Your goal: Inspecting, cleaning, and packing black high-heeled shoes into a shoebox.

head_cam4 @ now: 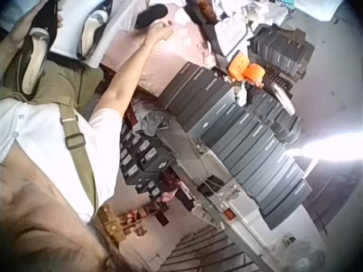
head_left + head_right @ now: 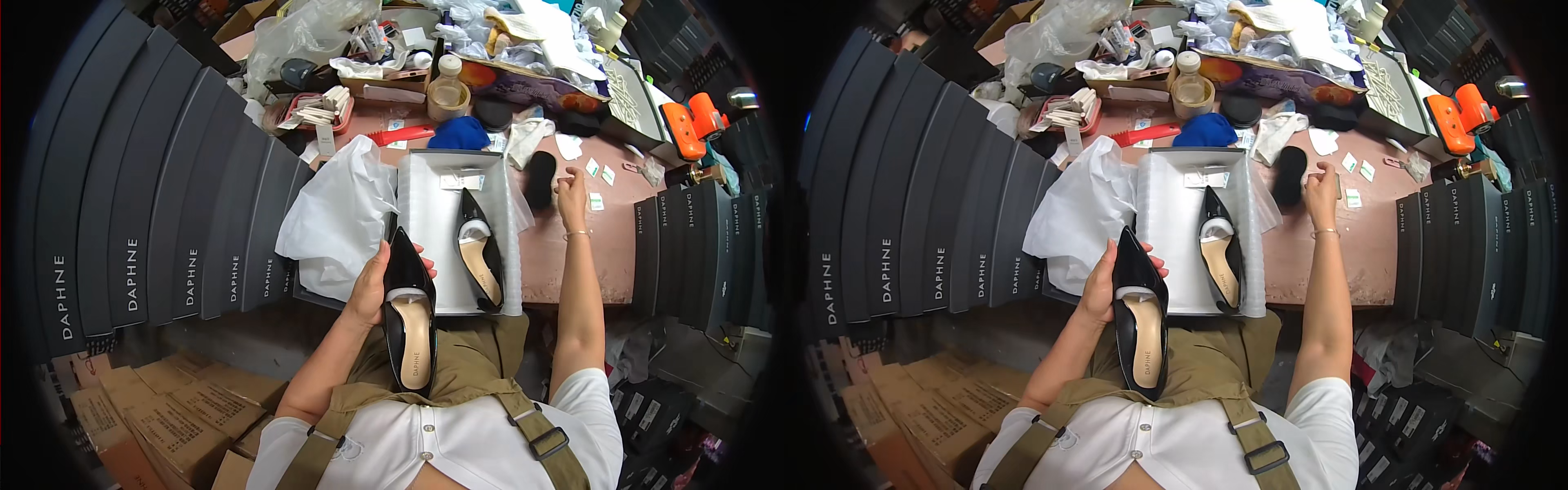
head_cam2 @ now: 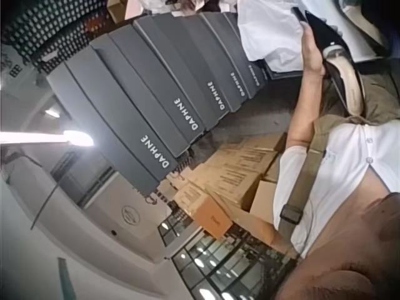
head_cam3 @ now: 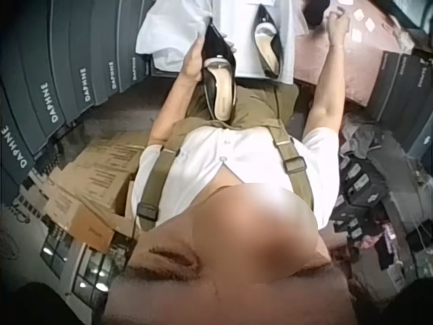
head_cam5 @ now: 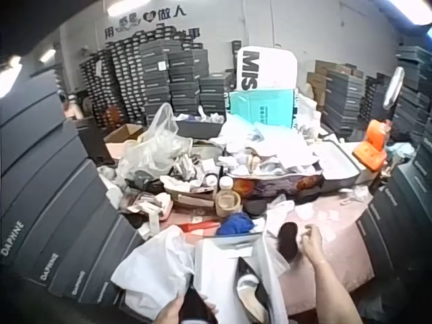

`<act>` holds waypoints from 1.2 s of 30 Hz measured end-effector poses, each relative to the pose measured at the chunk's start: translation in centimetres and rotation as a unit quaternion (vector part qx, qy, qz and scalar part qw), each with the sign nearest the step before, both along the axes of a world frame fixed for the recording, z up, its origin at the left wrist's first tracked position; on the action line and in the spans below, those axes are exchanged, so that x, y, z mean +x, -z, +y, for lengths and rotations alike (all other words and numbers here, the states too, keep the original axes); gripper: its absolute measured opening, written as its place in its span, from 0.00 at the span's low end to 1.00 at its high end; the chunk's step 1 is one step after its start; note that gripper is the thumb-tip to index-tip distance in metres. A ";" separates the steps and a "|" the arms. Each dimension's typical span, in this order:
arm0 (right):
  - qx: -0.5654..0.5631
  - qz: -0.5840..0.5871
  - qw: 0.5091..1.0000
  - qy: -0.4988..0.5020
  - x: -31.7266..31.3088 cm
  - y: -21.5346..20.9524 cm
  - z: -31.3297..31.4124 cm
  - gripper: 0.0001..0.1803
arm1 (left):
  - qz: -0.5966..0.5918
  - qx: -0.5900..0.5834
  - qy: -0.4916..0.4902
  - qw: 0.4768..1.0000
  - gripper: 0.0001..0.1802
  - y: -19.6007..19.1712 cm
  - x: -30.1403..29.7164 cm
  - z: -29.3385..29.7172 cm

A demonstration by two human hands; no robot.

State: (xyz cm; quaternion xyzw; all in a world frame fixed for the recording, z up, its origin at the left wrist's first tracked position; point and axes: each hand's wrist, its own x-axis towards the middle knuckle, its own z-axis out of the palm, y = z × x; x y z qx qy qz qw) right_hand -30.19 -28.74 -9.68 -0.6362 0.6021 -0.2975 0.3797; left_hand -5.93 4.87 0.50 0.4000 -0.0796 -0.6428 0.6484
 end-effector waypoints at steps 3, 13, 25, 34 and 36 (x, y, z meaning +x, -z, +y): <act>-0.160 0.137 0.959 -0.188 -0.6 -1.4 2.7 0.23 | 0.006 0.009 0.009 1.000 0.34 0.0 -0.5 -0.5; -0.161 0.311 0.933 -0.087 5.3 -0.5 1.5 0.22 | -0.009 -0.009 0.002 1.000 0.35 -1.2 -0.9 1.0; -0.200 -0.102 0.874 -0.432 6.3 -15.9 18.6 0.21 | 0.022 -0.013 -0.031 0.999 0.36 -0.8 -0.6 2.5; -0.248 0.070 0.803 -0.537 7.3 -13.6 25.4 0.12 | -0.056 -0.018 -0.035 0.998 0.34 0.0 -0.4 4.0; -0.220 0.130 0.802 -0.540 4.4 -11.6 25.3 0.08 | -0.027 -0.055 -0.062 0.996 0.34 -1.7 -0.2 4.1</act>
